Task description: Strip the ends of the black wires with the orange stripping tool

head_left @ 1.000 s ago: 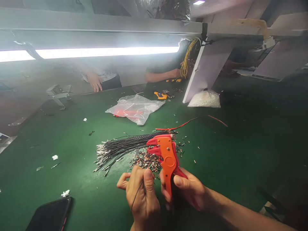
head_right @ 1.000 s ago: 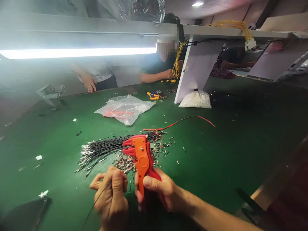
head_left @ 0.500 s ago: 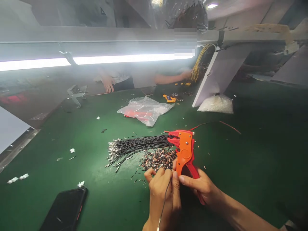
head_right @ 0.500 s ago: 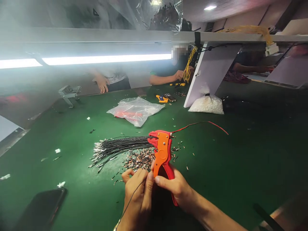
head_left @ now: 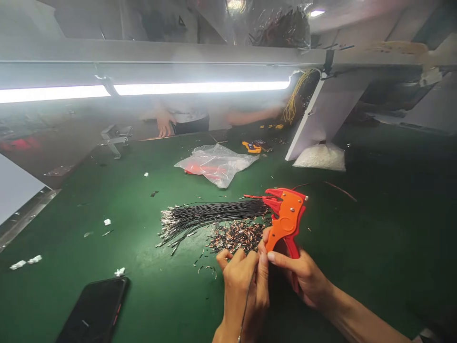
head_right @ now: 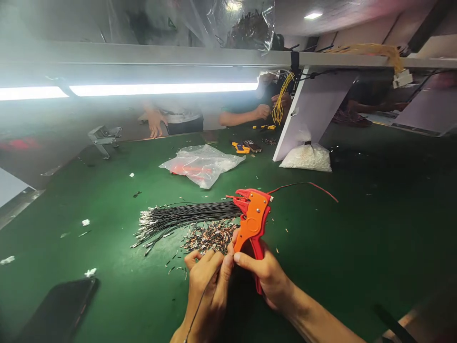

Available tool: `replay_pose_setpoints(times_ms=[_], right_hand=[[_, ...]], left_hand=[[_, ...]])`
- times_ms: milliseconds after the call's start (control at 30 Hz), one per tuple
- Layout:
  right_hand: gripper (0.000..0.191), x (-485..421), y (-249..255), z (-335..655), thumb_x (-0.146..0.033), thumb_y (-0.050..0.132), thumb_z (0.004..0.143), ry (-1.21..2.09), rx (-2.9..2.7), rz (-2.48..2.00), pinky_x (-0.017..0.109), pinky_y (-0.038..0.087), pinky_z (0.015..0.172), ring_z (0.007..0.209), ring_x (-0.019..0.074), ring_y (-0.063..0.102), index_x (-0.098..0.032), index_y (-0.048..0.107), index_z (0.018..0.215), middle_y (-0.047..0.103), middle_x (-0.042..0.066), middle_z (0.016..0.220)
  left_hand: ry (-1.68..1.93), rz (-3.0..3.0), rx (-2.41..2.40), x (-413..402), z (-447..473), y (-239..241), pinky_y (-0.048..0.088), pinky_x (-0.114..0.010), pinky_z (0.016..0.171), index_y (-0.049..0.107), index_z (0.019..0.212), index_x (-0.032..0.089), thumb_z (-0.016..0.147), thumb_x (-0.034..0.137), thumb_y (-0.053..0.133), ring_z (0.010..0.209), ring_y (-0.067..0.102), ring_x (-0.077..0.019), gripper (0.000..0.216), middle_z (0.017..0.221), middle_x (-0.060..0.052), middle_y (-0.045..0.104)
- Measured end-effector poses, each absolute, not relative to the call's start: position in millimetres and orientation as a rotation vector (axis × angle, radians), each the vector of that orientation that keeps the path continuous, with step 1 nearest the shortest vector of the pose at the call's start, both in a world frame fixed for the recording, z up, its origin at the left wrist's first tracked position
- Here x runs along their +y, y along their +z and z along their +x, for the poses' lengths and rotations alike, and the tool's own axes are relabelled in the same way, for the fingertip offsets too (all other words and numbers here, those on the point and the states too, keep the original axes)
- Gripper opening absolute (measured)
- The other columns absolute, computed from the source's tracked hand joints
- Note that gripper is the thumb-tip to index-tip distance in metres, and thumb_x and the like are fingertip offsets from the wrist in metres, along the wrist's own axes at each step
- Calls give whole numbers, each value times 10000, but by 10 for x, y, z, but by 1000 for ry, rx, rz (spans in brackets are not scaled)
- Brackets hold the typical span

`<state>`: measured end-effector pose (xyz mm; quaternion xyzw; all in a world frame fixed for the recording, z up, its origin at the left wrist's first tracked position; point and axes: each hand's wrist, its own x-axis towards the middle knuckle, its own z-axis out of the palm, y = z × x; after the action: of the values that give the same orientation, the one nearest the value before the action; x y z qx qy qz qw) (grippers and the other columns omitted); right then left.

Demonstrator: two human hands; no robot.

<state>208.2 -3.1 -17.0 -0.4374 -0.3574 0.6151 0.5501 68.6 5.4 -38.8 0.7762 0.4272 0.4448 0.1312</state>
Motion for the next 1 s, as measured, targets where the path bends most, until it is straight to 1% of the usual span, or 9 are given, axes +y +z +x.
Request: replay_pose_setpoints(times_ms=[133, 200, 267, 500, 700, 867, 1000], right_hand=[[228, -31, -128, 2089, -302, 740, 804, 1493, -850, -974, 307, 449, 790, 796, 168, 539, -237, 603, 974, 624, -25, 828], [196, -31, -104, 2095, -290, 729, 814, 1497, -845, -968, 301, 461, 768, 778, 164, 540, -233, 603, 952, 615, -23, 822], [190, -30, -84, 2101, -284, 729, 811, 1500, -828, -962, 304, 474, 736, 756, 166, 540, -230, 598, 938, 606, -20, 804], [208, -17, -53, 2083, -253, 747, 786, 1519, -777, -933, 302, 482, 720, 747, 169, 549, -219, 596, 925, 612, -8, 791], [195, -40, -85, 2053, -243, 719, 793, 1574, -779, -915, 327, 474, 734, 744, 180, 562, -203, 588, 933, 601, -8, 782], [193, -35, -110, 2074, -225, 695, 804, 1556, -763, -914, 326, 469, 706, 725, 172, 565, -197, 579, 956, 588, -9, 791], [203, -44, -103, 2076, -220, 697, 798, 1617, -781, -833, 332, 493, 679, 732, 178, 583, -194, 576, 959, 583, -7, 789]], left_hand=[[1379, 2142, 1249, 50, 688, -370, 257, -352, 764, 528, 812, 223, 953, 139, 489, 605, 525, -130, 169, 679, 63, 603], [1432, 2079, 1247, 54, 693, -362, 273, -349, 770, 552, 869, 231, 948, 153, 513, 608, 541, -126, 117, 710, 63, 623], [1483, 2034, 1222, 61, 696, -348, 287, -347, 777, 564, 887, 239, 949, 155, 521, 612, 553, -122, 113, 727, 64, 643], [1583, 1978, 1154, 54, 671, -288, 301, -355, 779, 584, 848, 250, 929, 125, 557, 566, 539, -115, 151, 666, 79, 652], [1610, 1934, 1213, 102, 603, -304, 357, -325, 762, 622, 824, 263, 898, 143, 614, 566, 580, -113, 141, 648, 95, 671], [1610, 1810, 1329, 123, 570, -359, 375, -314, 761, 651, 776, 264, 905, 214, 626, 635, 576, -136, 141, 668, 64, 659], [1612, 1700, 1391, 121, 540, -340, 364, -308, 749, 631, 682, 257, 912, 298, 629, 683, 539, -158, 233, 639, 41, 627]])
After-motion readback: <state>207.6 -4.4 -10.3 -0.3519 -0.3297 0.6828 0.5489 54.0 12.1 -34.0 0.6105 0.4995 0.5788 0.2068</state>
